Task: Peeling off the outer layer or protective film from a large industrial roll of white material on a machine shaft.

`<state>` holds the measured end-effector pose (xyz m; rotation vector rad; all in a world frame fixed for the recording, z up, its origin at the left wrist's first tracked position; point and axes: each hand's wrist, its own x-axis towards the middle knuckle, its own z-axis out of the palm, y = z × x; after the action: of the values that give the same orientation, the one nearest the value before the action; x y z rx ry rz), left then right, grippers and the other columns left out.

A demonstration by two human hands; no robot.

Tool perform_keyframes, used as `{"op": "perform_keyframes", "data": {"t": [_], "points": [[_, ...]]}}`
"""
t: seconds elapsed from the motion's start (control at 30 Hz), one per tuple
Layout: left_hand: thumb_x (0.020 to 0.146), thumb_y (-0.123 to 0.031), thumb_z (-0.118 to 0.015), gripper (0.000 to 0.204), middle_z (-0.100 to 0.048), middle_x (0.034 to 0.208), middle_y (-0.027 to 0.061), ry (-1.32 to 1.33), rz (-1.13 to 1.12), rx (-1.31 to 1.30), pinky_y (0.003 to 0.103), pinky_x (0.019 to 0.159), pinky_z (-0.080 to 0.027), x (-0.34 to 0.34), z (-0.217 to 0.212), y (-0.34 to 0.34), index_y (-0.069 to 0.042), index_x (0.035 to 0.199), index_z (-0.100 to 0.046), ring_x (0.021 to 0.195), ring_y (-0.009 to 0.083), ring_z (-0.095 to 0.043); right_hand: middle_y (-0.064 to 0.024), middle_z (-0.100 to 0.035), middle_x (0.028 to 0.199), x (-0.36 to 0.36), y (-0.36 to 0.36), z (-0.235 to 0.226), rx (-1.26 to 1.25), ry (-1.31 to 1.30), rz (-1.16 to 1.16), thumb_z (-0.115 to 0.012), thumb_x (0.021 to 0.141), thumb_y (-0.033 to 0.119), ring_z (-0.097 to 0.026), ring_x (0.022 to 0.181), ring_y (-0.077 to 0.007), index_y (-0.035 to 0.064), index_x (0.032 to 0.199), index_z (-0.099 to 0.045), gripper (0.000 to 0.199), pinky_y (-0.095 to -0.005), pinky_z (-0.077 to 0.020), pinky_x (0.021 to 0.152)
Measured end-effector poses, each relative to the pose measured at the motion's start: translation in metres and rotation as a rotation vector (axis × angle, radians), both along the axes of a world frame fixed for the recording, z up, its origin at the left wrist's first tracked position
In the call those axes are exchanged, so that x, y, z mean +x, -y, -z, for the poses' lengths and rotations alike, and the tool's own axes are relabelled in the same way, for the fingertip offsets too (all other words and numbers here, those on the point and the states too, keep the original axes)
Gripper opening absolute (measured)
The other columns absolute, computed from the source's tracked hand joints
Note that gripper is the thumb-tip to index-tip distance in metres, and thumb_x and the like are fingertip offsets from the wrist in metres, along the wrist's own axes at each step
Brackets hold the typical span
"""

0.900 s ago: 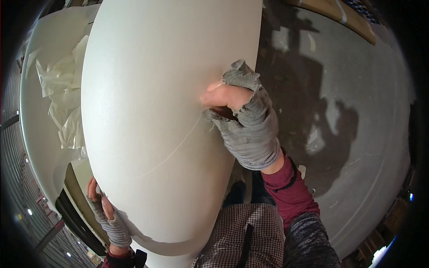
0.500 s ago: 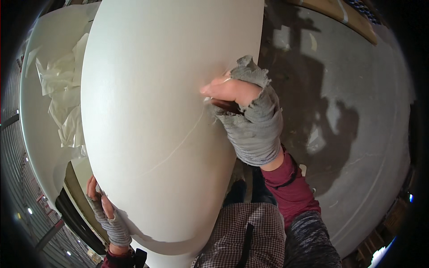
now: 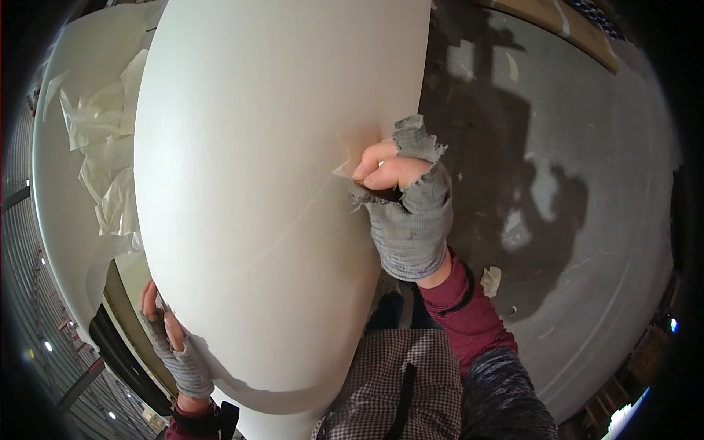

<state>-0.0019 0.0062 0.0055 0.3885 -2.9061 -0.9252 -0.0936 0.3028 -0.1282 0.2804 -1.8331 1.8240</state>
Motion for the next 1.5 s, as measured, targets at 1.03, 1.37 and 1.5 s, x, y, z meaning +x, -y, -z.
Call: {"op": "perform_keyframes", "data": {"t": [1.03, 1.37, 1.5], "points": [[0.088, -0.027, -0.042, 0.048, -0.045, 0.130, 0.0127, -0.021, -0.002, 0.046, 0.038, 0.108, -0.026, 0.000, 0.002, 0.001, -0.002, 0.128, -0.045, 0.124, 0.0252, -0.041, -0.0005, -0.058, 0.099, 0.022, 0.028, -0.033, -0.067, 0.299, 0.140, -0.069, 0.075, -0.005, -0.047, 0.069, -0.0072, 0.0068, 0.111, -0.056, 0.040, -0.0202, -0.0433, 0.062], [0.088, -0.025, -0.040, 0.047, -0.043, 0.133, 0.0147, -0.023, 0.020, 0.004, 0.039, 0.109, -0.025, 0.001, 0.003, 0.003, -0.002, 0.129, -0.045, 0.125, 0.0268, -0.039, -0.0036, -0.059, 0.097, 0.025, 0.029, -0.024, 0.047, 0.337, 0.114, -0.066, 0.072, -0.010, -0.054, 0.076, -0.0098, 0.0053, 0.098, -0.061, 0.030, -0.0226, -0.0465, 0.064], [0.088, -0.025, -0.040, 0.047, -0.044, 0.132, 0.0149, -0.021, 0.009, 0.024, 0.039, 0.109, -0.024, -0.001, 0.002, -0.001, -0.002, 0.129, -0.045, 0.125, 0.0268, -0.040, -0.0091, -0.058, 0.092, 0.022, 0.032, -0.027, 0.007, 0.242, 0.169, -0.062, 0.068, -0.013, -0.058, 0.083, -0.0256, 0.0082, 0.104, -0.057, 0.042, -0.0333, -0.0505, 0.070]]}}
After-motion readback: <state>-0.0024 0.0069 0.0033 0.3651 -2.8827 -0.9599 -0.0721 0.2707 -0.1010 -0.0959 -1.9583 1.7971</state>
